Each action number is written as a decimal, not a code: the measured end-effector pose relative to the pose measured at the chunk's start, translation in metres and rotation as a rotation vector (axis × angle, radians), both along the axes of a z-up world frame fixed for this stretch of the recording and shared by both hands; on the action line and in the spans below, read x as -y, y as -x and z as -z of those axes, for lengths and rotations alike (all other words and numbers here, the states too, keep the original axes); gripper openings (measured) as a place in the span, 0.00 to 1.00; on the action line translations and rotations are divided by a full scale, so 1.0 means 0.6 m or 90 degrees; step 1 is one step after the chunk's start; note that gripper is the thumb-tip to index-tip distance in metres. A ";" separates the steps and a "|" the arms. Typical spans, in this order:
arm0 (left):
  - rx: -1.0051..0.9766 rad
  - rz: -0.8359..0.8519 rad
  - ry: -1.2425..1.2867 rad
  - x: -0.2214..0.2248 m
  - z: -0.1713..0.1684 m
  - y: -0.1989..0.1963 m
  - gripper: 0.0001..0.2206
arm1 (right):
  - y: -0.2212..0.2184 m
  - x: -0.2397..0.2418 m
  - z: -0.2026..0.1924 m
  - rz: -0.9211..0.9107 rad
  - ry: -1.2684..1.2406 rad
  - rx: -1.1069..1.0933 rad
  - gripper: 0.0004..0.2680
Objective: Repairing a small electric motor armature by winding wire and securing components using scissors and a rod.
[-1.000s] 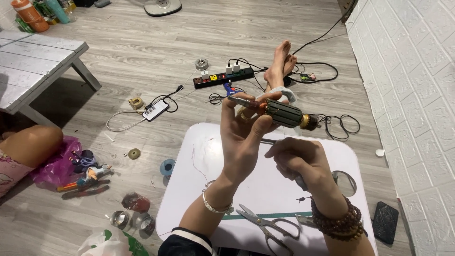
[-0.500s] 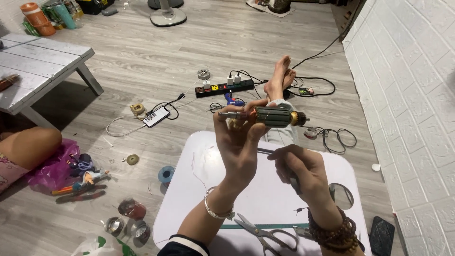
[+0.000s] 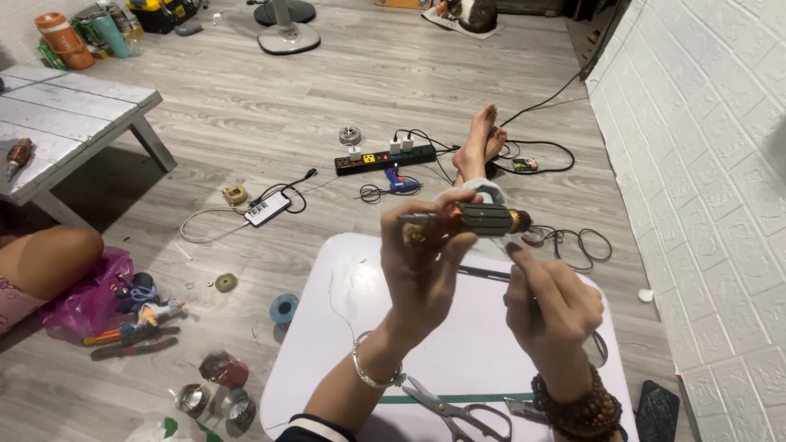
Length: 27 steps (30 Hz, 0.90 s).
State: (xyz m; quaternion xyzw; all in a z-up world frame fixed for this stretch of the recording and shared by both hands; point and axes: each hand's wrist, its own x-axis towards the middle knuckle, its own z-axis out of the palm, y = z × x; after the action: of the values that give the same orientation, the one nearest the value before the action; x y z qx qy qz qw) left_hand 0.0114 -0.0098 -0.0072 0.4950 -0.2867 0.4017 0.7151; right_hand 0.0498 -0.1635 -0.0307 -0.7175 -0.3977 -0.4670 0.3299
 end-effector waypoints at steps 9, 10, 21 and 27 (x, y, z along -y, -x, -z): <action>-0.049 -0.289 -0.251 0.015 -0.013 -0.001 0.19 | -0.063 0.044 0.002 0.024 0.067 0.275 0.06; -0.052 -0.288 -0.253 0.012 -0.008 -0.004 0.19 | -0.062 0.043 -0.005 0.025 0.066 0.272 0.06; -0.087 -0.120 -0.204 -0.023 -0.014 -0.009 0.19 | -0.028 0.029 -0.042 -0.255 0.053 -0.024 0.04; -0.103 -0.105 -0.192 -0.023 -0.013 -0.008 0.20 | -0.018 0.031 -0.042 -0.258 0.083 -0.023 0.05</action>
State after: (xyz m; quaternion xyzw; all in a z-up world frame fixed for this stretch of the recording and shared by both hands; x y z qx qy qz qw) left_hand 0.0164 0.0040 0.0006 0.6489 -0.2440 0.3702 0.6184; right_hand 0.0606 -0.1819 -0.0057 -0.6508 -0.5575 -0.3514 0.3769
